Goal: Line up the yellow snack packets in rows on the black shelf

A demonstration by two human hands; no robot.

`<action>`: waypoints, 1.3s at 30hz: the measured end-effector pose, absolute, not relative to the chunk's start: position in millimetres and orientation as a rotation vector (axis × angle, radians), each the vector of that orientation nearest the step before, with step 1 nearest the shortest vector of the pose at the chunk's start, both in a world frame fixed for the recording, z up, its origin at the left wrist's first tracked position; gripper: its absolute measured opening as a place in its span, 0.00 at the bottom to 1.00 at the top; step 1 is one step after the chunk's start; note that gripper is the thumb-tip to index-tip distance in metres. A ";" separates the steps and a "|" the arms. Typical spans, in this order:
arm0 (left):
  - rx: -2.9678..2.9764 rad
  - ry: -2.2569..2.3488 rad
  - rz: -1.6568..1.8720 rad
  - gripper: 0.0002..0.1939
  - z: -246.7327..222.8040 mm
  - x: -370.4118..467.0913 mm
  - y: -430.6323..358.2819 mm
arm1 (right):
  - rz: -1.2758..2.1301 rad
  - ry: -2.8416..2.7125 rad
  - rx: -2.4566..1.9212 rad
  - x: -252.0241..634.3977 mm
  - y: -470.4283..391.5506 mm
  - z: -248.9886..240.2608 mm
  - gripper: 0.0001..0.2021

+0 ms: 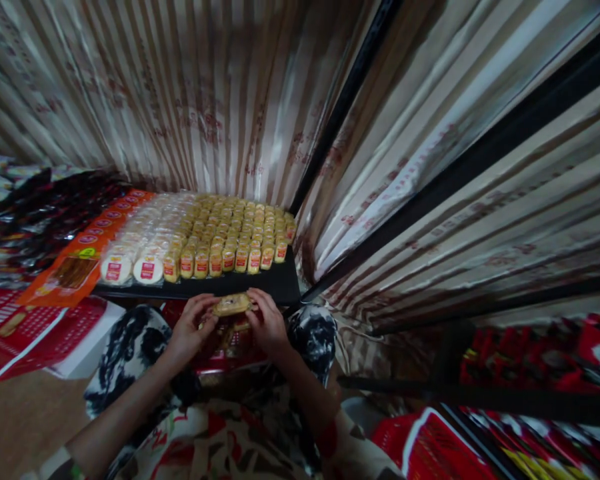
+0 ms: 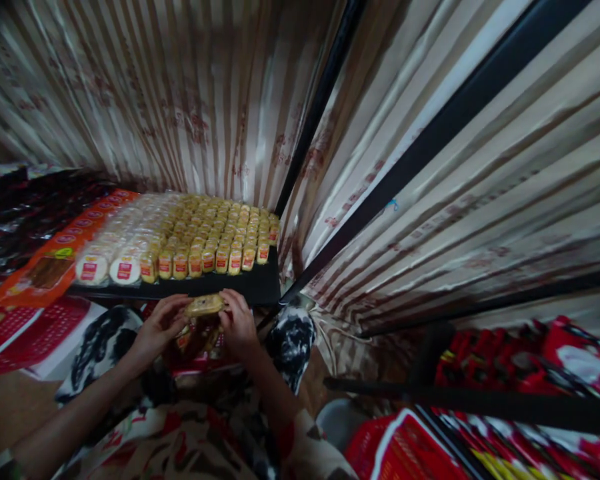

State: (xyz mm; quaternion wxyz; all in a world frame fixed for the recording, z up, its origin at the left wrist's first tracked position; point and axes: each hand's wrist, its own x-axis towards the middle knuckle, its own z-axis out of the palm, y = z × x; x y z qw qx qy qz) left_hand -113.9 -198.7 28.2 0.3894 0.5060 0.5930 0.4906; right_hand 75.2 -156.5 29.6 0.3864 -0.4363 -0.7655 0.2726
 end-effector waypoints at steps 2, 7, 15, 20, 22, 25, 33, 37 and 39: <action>1.286 1.493 1.237 0.15 32.7 -113.6 -197.8 | 0.703 -1.951 -1.099 78.5 -156.4 30.9 0.18; 1.162 1.386 1.064 0.23 47.8 -113.8 -188.8 | 0.769 -1.842 -1.178 81.0 -156.4 29.4 0.15; 1.013 1.291 0.986 0.25 79.2 -99.8 -157.1 | 1.408 -1.209 -1.190 68.3 -152.5 17.9 0.15; 0.997 1.278 0.960 0.21 84.0 -93.5 -141.8 | 1.472 -1.030 -1.205 72.8 -147.5 23.0 0.18; 0.936 1.284 0.944 0.19 82.7 -91.8 -138.9 | 1.467 -0.933 -1.185 74.8 -143.3 24.0 0.19; 0.760 1.253 0.985 0.17 79.0 -85.1 -139.7 | 1.443 -0.767 -1.136 74.3 -136.8 23.7 0.23; 0.629 1.228 1.054 0.12 61.2 -55.8 -142.4 | 1.433 -0.785 -0.957 63.8 -132.0 26.9 0.24; 1.319 1.461 0.982 0.19 70.2 -63.0 -121.4 | 1.132 -1.188 -1.082 79.1 -117.4 37.6 0.22; 1.583 1.421 0.933 0.25 80.6 -66.1 -108.4 | 0.957 -1.431 -1.145 88.0 -108.2 43.7 0.22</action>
